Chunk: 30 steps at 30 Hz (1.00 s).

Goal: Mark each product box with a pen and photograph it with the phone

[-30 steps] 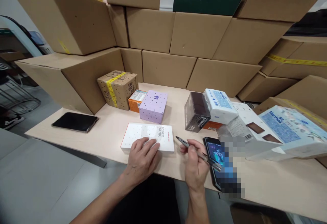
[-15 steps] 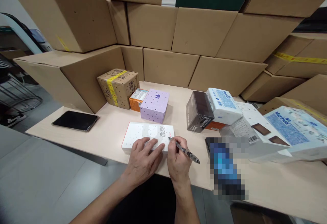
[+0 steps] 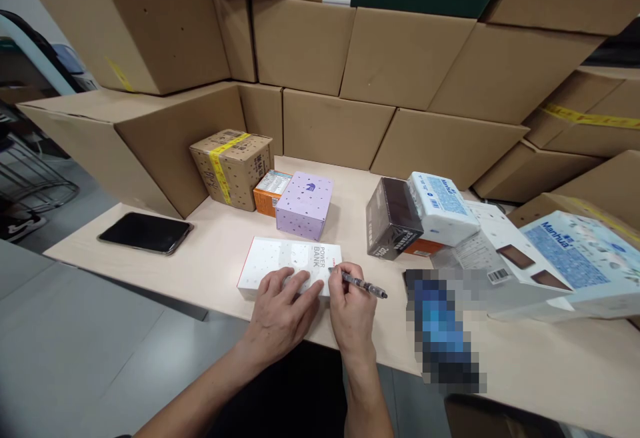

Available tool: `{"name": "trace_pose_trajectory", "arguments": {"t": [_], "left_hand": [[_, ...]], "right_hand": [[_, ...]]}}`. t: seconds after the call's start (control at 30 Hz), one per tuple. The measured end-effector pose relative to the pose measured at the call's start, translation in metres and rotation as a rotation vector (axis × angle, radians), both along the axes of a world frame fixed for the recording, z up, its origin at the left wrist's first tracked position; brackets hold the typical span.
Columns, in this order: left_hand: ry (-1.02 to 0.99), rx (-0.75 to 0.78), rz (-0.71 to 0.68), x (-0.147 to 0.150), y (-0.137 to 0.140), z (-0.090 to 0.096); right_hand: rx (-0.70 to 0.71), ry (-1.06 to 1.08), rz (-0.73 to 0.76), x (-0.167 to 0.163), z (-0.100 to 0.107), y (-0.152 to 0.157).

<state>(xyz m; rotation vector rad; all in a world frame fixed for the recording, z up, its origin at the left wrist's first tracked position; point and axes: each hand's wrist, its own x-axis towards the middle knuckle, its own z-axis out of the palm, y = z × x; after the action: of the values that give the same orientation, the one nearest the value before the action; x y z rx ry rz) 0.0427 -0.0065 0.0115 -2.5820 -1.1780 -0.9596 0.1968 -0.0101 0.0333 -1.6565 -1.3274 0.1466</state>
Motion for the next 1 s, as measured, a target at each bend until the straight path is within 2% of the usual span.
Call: {"name": "trace_pose_trajectory", "arguments": {"t": [0.67, 0.77, 0.87, 0.93, 1.0], "left_hand": [[-0.005, 0.023, 0.006, 0.0, 0.0, -0.002], [-0.002, 0.023, 0.008, 0.0, 0.0, -0.001], [-0.001, 0.024, 0.003, 0.0, 0.0, -0.001], [-0.001, 0.029, 0.0, 0.0, 0.0, 0.0], [-0.002, 0.032, 0.0, -0.001, 0.0, 0.0]], "right_hand": [[-0.02, 0.02, 0.036, 0.002, -0.003, -0.002], [0.026, 0.138, 0.023, 0.004, -0.011, -0.004], [0.117, 0.22, -0.073, 0.013, -0.018, -0.01], [0.146, 0.119, -0.117, 0.025, -0.02, -0.017], [0.12, -0.091, -0.045, 0.04, -0.021, -0.024]]}}
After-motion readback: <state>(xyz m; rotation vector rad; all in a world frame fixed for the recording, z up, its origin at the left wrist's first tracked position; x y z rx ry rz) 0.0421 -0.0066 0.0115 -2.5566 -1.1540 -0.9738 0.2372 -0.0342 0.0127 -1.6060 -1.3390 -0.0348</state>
